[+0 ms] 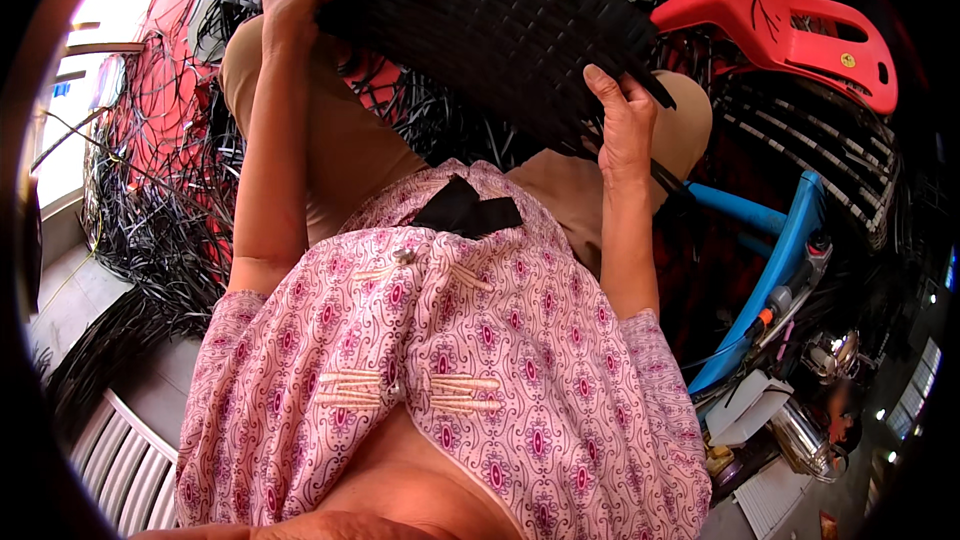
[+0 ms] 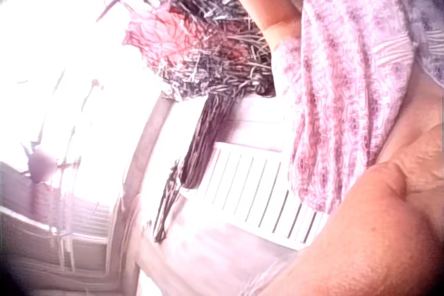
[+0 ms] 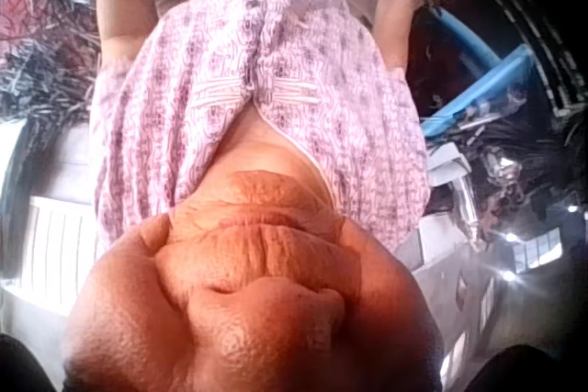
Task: The person sits on the floor and weaves a black plastic mat by hand. They interlace thin black plastic strips into the existing grid structure, occasionally lifting and turning the mat to access different sections.
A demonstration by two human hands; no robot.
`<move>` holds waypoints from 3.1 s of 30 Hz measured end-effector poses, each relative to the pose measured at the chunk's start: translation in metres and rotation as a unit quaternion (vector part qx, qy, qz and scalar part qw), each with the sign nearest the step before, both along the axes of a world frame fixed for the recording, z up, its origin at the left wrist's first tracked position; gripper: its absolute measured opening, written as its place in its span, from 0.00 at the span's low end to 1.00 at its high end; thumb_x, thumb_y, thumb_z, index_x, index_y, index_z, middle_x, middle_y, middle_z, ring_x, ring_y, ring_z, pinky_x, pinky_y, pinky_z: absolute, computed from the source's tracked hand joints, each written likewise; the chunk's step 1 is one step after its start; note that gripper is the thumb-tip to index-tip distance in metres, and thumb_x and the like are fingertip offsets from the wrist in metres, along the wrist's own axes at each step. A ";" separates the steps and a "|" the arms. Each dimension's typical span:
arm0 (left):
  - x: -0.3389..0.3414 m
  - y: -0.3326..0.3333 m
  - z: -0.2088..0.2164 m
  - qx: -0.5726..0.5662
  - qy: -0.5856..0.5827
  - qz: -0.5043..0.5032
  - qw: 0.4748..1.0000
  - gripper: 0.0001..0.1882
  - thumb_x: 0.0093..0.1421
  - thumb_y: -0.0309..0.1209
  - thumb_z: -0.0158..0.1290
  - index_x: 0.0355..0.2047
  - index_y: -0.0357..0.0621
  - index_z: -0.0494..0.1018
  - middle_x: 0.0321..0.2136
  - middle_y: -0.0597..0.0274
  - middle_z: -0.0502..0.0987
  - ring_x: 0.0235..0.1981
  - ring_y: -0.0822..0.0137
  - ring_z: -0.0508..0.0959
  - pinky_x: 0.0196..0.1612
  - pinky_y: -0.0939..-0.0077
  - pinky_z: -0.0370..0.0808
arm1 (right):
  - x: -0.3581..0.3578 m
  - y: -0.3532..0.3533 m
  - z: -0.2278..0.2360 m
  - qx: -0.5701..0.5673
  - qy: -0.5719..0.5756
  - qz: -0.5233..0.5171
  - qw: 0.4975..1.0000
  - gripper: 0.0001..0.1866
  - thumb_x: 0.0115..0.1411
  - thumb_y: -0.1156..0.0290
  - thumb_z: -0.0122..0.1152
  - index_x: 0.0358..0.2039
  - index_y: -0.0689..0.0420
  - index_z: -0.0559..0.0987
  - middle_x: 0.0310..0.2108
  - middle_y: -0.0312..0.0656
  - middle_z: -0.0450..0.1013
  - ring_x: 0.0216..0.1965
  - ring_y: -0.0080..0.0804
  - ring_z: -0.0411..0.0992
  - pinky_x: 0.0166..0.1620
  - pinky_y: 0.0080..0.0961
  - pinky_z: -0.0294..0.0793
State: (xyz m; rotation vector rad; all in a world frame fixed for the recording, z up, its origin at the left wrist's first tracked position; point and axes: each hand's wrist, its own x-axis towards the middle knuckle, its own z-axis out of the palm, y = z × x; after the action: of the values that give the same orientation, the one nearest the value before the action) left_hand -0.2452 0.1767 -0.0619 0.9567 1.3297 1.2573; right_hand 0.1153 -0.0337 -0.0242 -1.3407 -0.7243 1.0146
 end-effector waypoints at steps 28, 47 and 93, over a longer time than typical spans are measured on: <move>0.135 -0.025 0.081 0.040 -0.010 -0.146 0.988 0.14 0.56 0.24 0.64 0.43 0.39 0.79 0.35 0.65 0.83 0.33 0.77 0.80 0.36 0.86 0.74 | 0.262 -0.036 0.055 -0.190 -0.189 0.035 0.963 0.21 0.62 0.61 0.66 0.48 0.64 0.81 0.45 0.39 0.80 0.45 0.24 0.76 0.52 0.22 0.73; 0.183 -0.121 0.224 0.214 -0.102 -0.241 0.941 0.16 0.50 0.11 0.60 0.40 0.34 0.77 0.32 0.64 0.78 0.32 0.77 0.78 0.37 0.87 0.77 | 0.042 0.052 0.157 0.200 -0.218 0.279 0.913 0.18 0.65 0.66 0.64 0.51 0.64 0.79 0.41 0.41 0.79 0.42 0.26 0.76 0.49 0.21 0.74; 0.233 -0.119 0.060 0.263 0.465 -0.170 0.828 0.10 0.65 0.34 0.49 0.33 0.41 0.75 0.31 0.52 0.77 0.32 0.47 0.79 0.36 0.54 0.76 | 0.023 0.057 0.060 0.005 -0.578 0.074 0.812 0.09 0.58 0.66 0.60 0.26 0.57 0.81 0.22 0.49 0.77 0.28 0.52 0.78 0.34 0.43 0.78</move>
State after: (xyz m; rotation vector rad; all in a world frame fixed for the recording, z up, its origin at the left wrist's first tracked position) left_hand -0.0124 0.0577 -0.0022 2.2999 1.4104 0.8772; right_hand 0.1381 0.0228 0.0356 -1.8718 -1.7460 0.1738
